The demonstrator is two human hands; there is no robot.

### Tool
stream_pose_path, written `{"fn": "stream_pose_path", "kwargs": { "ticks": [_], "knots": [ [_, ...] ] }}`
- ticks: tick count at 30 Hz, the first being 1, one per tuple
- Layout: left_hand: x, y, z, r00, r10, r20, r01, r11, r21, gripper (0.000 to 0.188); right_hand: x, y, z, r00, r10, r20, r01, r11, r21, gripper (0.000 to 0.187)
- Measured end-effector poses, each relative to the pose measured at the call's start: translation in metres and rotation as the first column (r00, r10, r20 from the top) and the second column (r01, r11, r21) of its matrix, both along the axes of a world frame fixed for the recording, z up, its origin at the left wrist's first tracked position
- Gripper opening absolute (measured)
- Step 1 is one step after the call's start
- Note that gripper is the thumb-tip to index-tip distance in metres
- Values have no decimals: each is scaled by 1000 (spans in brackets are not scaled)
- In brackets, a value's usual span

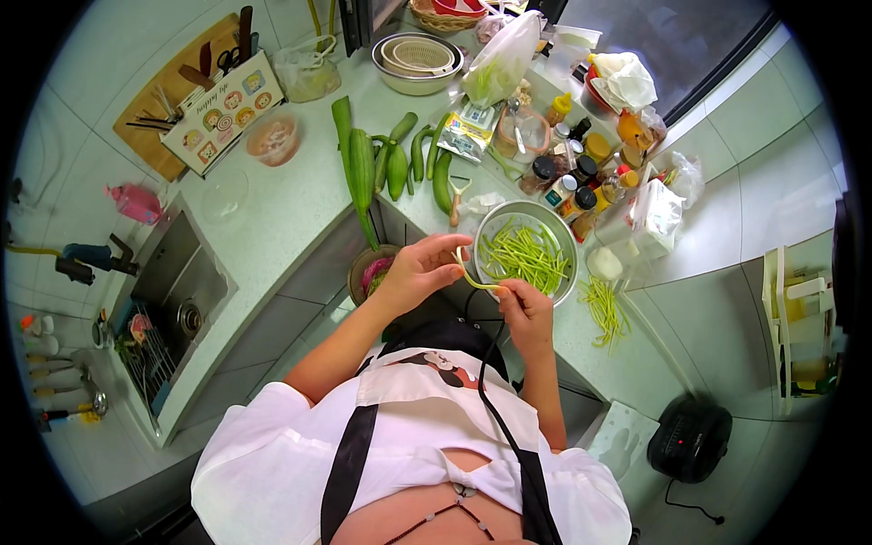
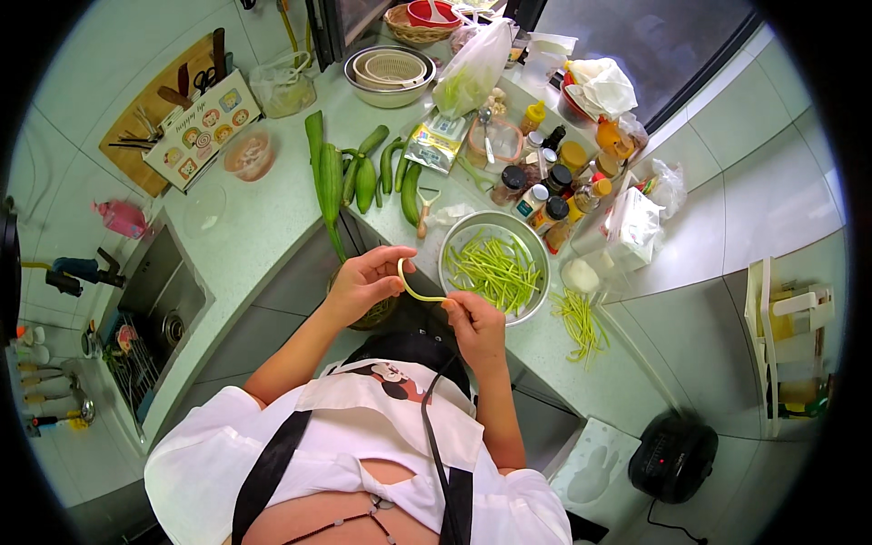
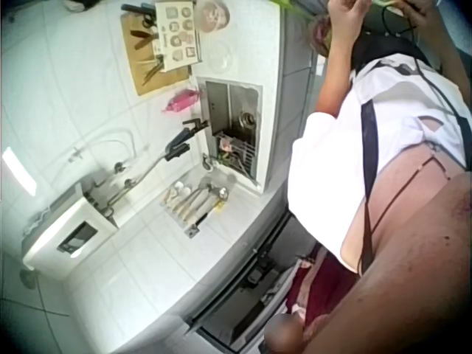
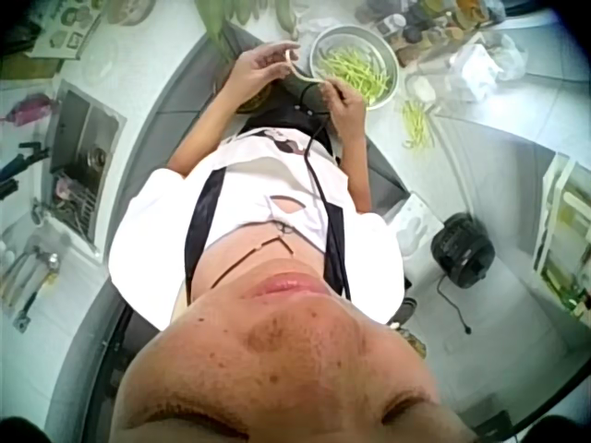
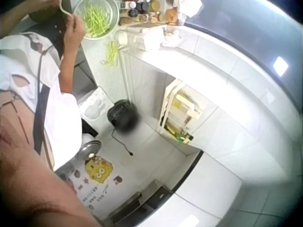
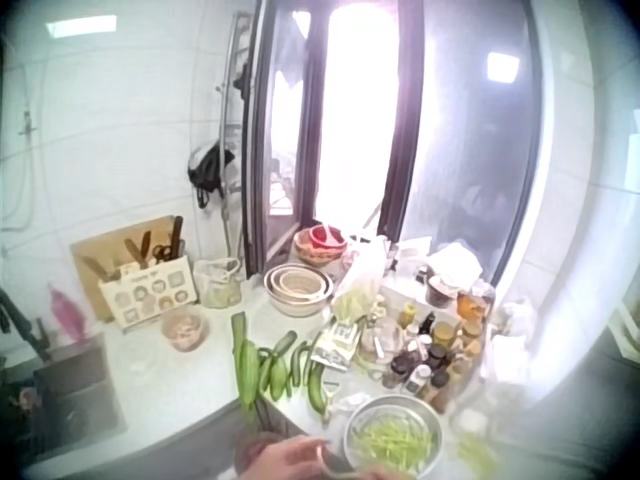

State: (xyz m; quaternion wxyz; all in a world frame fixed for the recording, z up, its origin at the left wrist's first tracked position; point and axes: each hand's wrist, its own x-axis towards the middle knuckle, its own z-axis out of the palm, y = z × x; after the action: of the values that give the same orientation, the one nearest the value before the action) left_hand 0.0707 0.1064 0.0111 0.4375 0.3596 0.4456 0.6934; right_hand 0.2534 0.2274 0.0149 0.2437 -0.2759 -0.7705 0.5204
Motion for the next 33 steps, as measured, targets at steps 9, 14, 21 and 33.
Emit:
{"fn": "stream_pose_path", "kwargs": {
  "ticks": [9, 14, 21, 33],
  "knots": [
    [2, -2, -3, 995, -45, 84, 46, 999, -5, 37, -5, -5, -1, 999, 22, -25, -19, 993, 118, 16],
    [0, -1, -6, 1000, 11, 12, -10, 1000, -29, 26, -4, -5, 2, 1000, 8, 4, -8, 990, 142, 15],
    [0, 2, -14, 994, 109, -11, -110, 990, -88, 20, -6, -4, 1, 999, 26, -26, -19, 971, 240, 11],
    [2, 6, -12, 948, 271, -165, -281, 959, -42, 41, -5, -8, 4, 1000, 11, -19, -6, 966, 259, 11]
  ]
}}
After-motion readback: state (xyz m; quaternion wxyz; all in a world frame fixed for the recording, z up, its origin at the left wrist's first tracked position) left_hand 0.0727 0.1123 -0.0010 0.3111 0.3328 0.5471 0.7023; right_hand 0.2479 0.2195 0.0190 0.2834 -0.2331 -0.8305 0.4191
